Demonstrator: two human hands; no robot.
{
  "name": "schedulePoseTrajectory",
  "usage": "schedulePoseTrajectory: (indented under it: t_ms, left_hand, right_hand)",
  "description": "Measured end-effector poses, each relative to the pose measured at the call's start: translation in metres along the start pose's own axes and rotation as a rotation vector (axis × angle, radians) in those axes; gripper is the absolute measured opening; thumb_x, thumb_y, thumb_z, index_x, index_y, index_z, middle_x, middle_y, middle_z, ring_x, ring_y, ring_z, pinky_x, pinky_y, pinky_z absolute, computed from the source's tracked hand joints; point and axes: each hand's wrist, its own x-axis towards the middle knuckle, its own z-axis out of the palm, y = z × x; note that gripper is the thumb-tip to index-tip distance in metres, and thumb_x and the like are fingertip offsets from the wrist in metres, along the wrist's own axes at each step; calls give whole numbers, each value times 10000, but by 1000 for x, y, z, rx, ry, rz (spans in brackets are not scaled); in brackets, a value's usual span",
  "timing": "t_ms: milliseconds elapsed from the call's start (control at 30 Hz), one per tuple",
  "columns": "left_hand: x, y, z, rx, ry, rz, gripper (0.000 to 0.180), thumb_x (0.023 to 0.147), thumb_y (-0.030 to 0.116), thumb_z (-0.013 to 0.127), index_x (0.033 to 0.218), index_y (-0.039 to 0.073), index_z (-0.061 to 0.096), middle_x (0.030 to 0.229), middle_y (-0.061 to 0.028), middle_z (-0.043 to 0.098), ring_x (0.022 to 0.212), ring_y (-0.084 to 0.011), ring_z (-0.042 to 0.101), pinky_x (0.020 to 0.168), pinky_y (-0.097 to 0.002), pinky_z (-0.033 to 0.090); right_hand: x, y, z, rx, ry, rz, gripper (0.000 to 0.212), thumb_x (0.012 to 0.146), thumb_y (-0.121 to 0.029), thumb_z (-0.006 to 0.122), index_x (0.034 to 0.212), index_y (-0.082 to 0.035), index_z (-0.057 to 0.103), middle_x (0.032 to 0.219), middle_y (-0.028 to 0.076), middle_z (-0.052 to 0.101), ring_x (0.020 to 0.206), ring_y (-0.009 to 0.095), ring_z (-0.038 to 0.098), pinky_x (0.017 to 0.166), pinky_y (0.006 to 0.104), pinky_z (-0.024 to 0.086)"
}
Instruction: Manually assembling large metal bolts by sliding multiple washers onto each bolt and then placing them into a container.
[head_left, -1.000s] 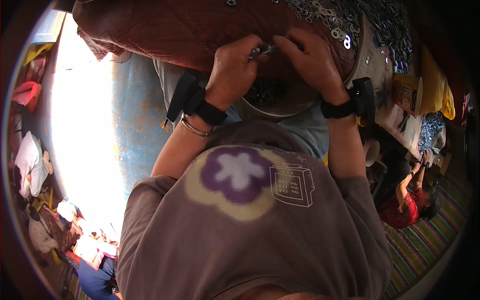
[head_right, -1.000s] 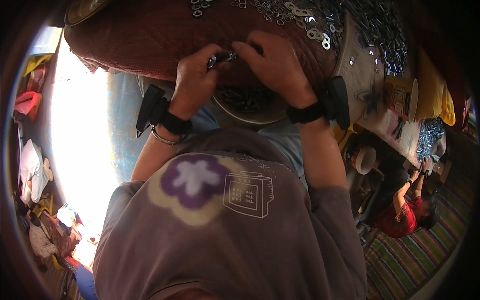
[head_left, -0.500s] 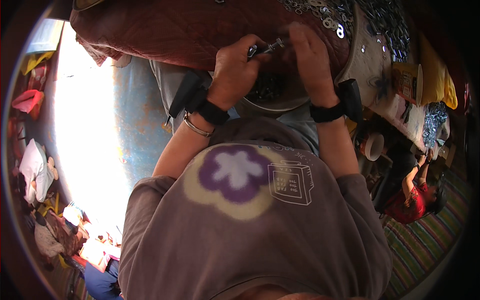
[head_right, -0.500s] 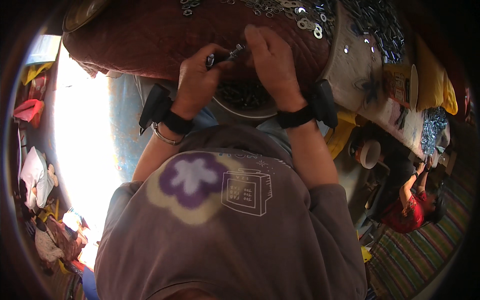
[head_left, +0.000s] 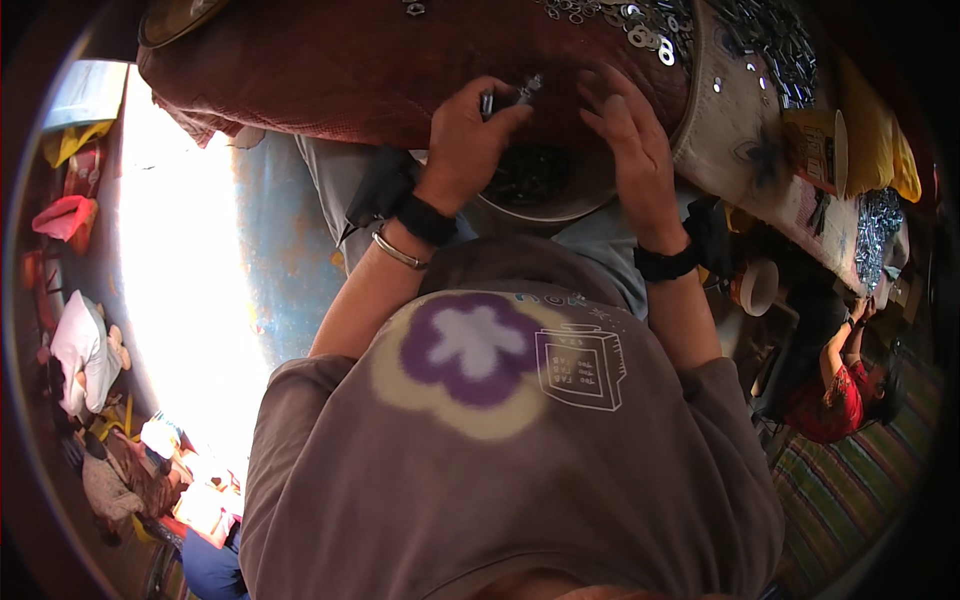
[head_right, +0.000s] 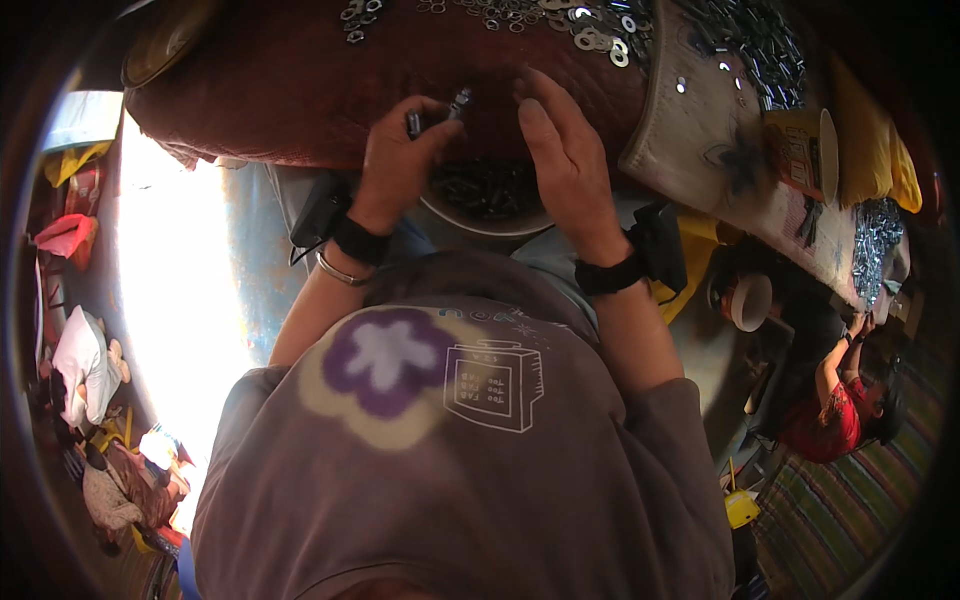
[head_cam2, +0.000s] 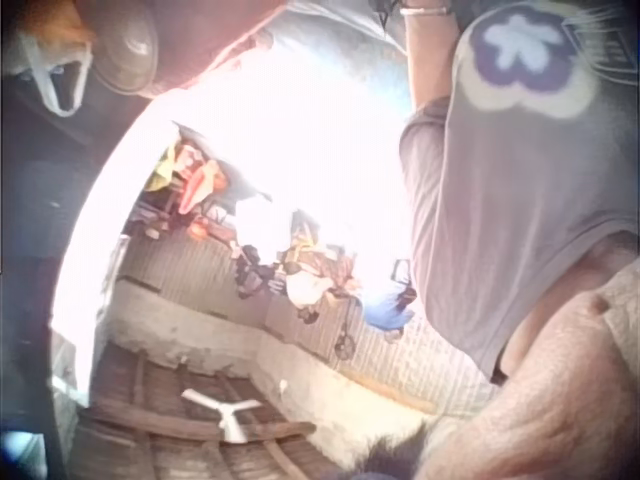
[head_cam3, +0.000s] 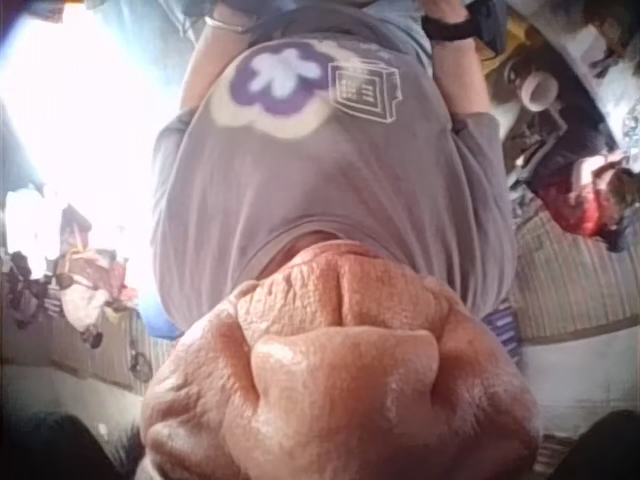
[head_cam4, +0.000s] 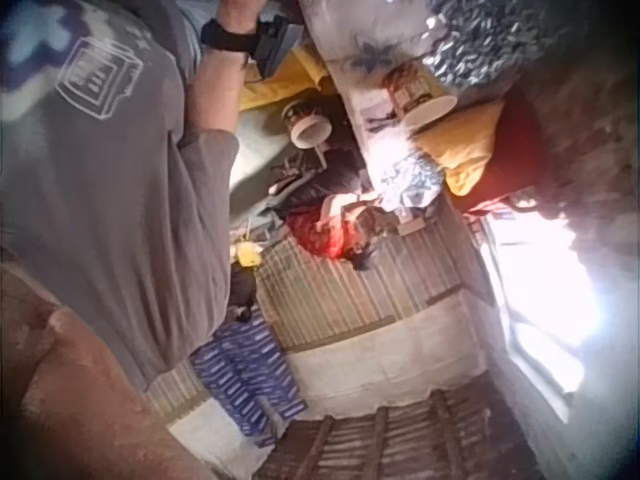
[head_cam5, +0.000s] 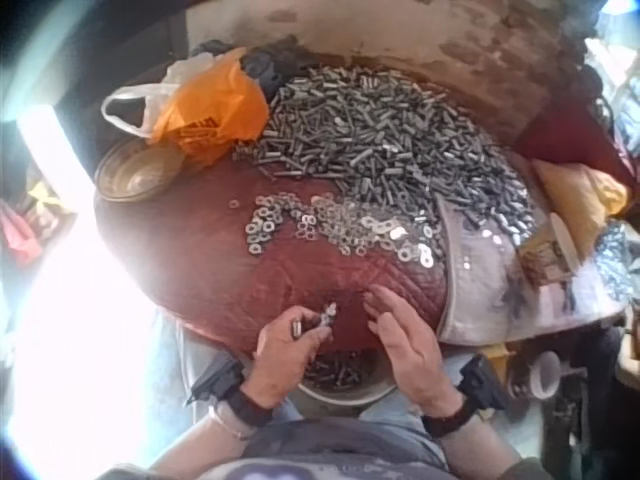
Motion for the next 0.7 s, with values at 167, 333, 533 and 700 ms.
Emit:
schedulePoseTrajectory:
  t_ms: [167, 333, 533, 700]
  left_hand:
    - [-9, -19, 18, 282, -17, 34, 233, 800, 181, 650, 940, -1, 610, 767, -84, 615, 661, -141, 551, 635, -281, 444]
    - [-7, -20, 19, 46, -83, -98, 183, 867, 150, 574, 987, 10, 577, 802, -38, 610, 679, -104, 529, 638, -252, 432]
    - [-3, -15, 10, -258, -235, -295, 106, 900, 105, 501, 941, 19, 547, 867, -67, 620, 730, -99, 558, 670, -245, 456]
    - [-5, -9, 14, -408, -220, -259, 117, 935, 131, 460, 952, 26, 509, 930, -92, 615, 766, -119, 570, 705, -249, 477]
  right_hand:
    - [15, -2, -11, -547, 286, -108, 201, 860, -133, 573, 1012, -5, 606, 892, 168, 632, 847, 309, 626, 743, 357, 480]
    - [54, 26, -49, -885, 428, -368, 166, 824, -127, 590, 957, -29, 608, 882, 183, 616, 813, 384, 589, 694, 422, 475]
    - [74, 32, -55, -1089, 401, -311, 203, 813, -171, 611, 995, -83, 589, 914, 165, 597, 818, 381, 592, 685, 449, 484]
    - [75, 33, -55, -1044, 320, -379, 211, 808, -197, 617, 983, -89, 577, 930, 160, 598, 817, 381, 590, 672, 451, 485]
